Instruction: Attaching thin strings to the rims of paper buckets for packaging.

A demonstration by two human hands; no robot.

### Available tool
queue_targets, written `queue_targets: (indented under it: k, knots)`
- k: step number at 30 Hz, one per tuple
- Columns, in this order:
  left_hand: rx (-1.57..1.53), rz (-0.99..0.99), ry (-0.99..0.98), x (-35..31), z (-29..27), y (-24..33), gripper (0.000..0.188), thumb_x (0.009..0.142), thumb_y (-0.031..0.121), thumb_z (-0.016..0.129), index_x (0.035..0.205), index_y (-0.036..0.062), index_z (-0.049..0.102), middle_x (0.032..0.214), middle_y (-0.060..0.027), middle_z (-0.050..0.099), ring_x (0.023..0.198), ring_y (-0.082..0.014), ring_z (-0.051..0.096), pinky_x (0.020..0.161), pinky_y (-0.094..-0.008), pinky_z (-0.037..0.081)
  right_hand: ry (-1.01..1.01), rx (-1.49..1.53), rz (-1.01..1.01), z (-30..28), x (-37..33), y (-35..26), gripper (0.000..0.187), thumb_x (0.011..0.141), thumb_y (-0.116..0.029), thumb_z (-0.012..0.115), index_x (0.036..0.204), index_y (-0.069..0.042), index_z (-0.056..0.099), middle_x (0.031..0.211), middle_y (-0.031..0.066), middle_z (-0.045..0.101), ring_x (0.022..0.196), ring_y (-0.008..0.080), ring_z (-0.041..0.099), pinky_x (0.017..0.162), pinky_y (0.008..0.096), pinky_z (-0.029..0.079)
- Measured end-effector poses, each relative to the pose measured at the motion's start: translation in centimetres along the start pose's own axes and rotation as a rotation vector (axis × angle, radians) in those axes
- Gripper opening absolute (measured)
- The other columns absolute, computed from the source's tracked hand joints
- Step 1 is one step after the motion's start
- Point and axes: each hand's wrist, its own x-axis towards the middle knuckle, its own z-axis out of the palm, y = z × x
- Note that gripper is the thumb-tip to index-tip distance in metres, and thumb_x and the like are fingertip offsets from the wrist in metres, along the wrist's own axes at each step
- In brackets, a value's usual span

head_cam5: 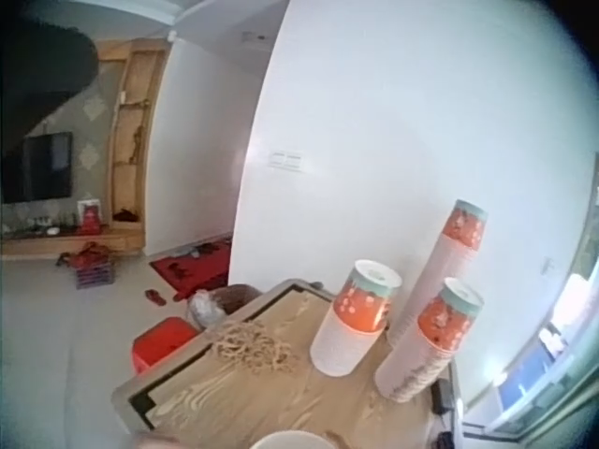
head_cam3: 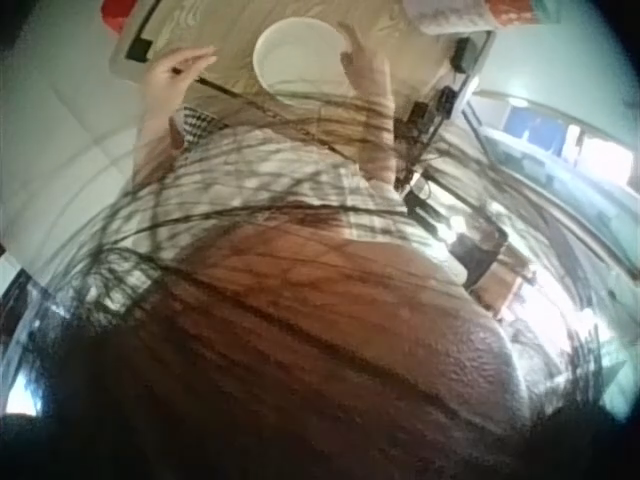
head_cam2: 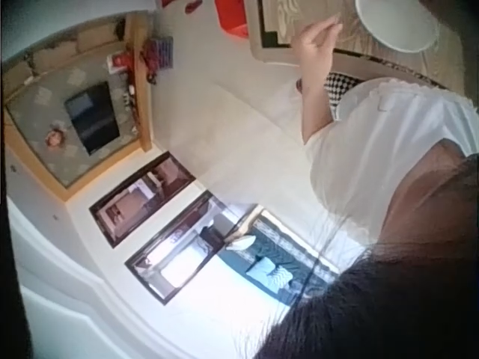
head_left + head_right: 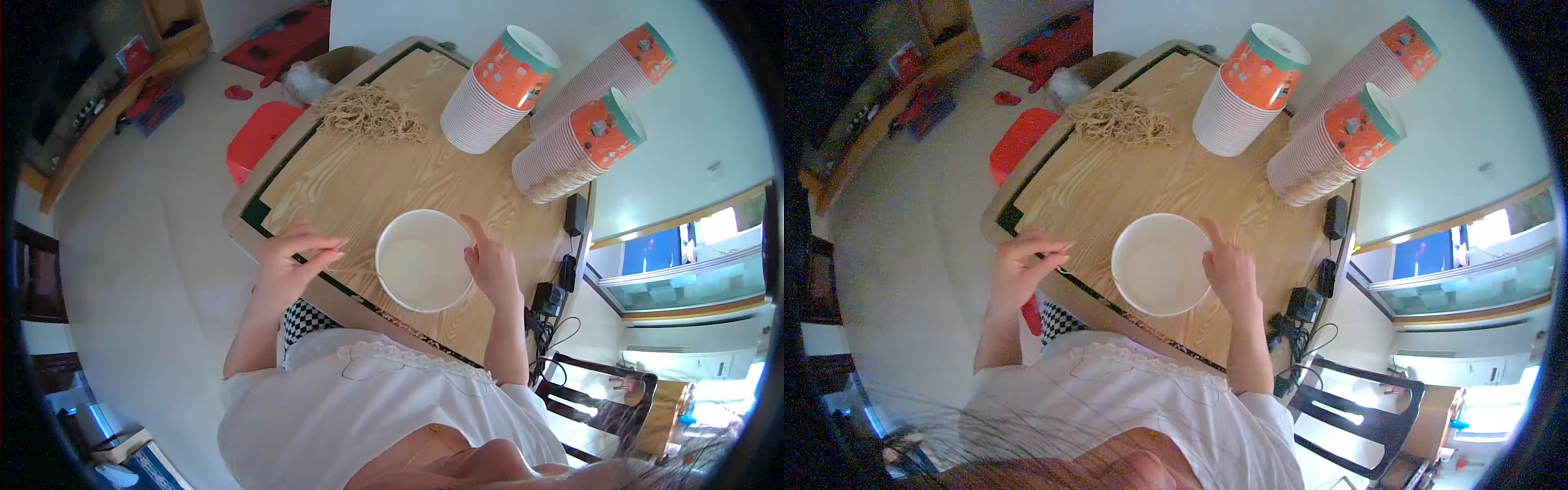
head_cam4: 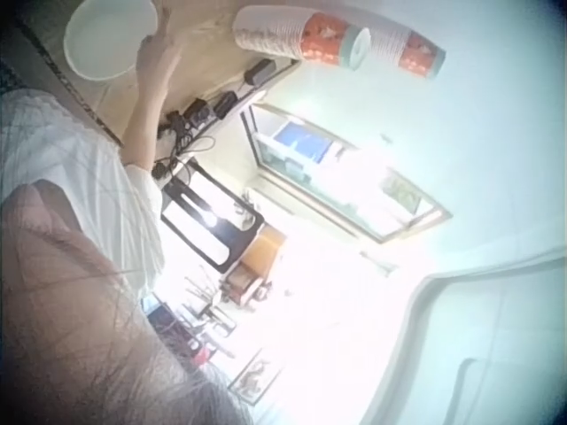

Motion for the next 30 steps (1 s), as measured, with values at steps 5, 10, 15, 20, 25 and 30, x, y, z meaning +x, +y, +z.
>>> queue_targets:
  k: [5,10,15,20,25,30]
  knots:
    - [0.087,0.123,-0.046,2.4,4.9,0.6,0.008,0.072,0.005,0.072,0.077,0.0056,0.066,0.071,-0.0058,0.064,0.068,-0.0204,0.058,0.065,-0.0316,0.043,0.076,0.252,0.065,2.5,-2.4,-2.0,0.052,0.080,-0.005,0.052,0.130,-0.016,0.041,0.066,0.0144,0.058,0.063,0.0316,0.061,0.059,0.0415,0.047]
    - [0.177,0.159,-0.063,3.1,9.1,-0.7,0.010,0.068,0.007,0.072,0.074,0.0055,0.063,0.075,-0.0073,0.063,0.075,-0.0255,0.059,0.069,-0.0356,0.045,0.006,0.389,0.081,2.5,-4.1,-3.5,0.052,0.079,-0.007,0.059,0.128,-0.013,0.043,0.067,0.0116,0.058,0.062,0.0281,0.060,0.060,0.0385,0.048]
    - [0.184,0.157,-0.118,3.1,9.7,-0.7,0.011,0.070,0.007,0.072,0.074,0.0064,0.062,0.077,-0.0064,0.063,0.076,-0.0250,0.058,0.069,-0.0353,0.044,0.512,0.322,-0.293,2.6,-2.2,-3.7,0.049,0.075,-0.007,0.069,0.120,-0.008,0.051,0.072,0.0098,0.061,0.067,0.0257,0.060,0.064,0.0333,0.049]
    - [0.130,0.150,-0.072,2.9,9.2,-0.4,0.011,0.071,0.008,0.072,0.073,0.0068,0.062,0.076,-0.0063,0.062,0.078,-0.0246,0.057,0.070,-0.0352,0.044,0.279,0.685,-0.229,2.9,-1.1,-5.8,0.025,0.074,-0.001,0.069,0.098,-0.003,0.062,0.083,0.0097,0.064,0.072,0.0225,0.063,0.067,0.0321,0.050]
    - [0.239,0.139,-0.088,2.3,8.4,-1.9,0.011,0.071,0.008,0.069,0.073,0.0064,0.059,0.075,-0.0043,0.061,0.078,-0.0257,0.055,0.073,-0.0370,0.044,0.321,0.719,-0.189,2.9,-1.1,-5.2,0.012,0.076,0.001,0.067,0.087,0.000,0.065,0.079,0.0081,0.064,0.074,0.0148,0.061,0.069,0.0258,0.048]
    - [0.331,0.185,-0.087,3.0,9.1,-1.3,0.012,0.071,0.010,0.070,0.080,0.0062,0.063,0.080,-0.0067,0.063,0.083,-0.0261,0.058,0.077,-0.0361,0.045,0.338,0.644,-0.219,3.0,-0.3,-4.4,0.011,0.076,0.002,0.066,0.087,-0.001,0.065,0.079,0.0084,0.063,0.074,0.0171,0.061,0.068,0.0268,0.048]
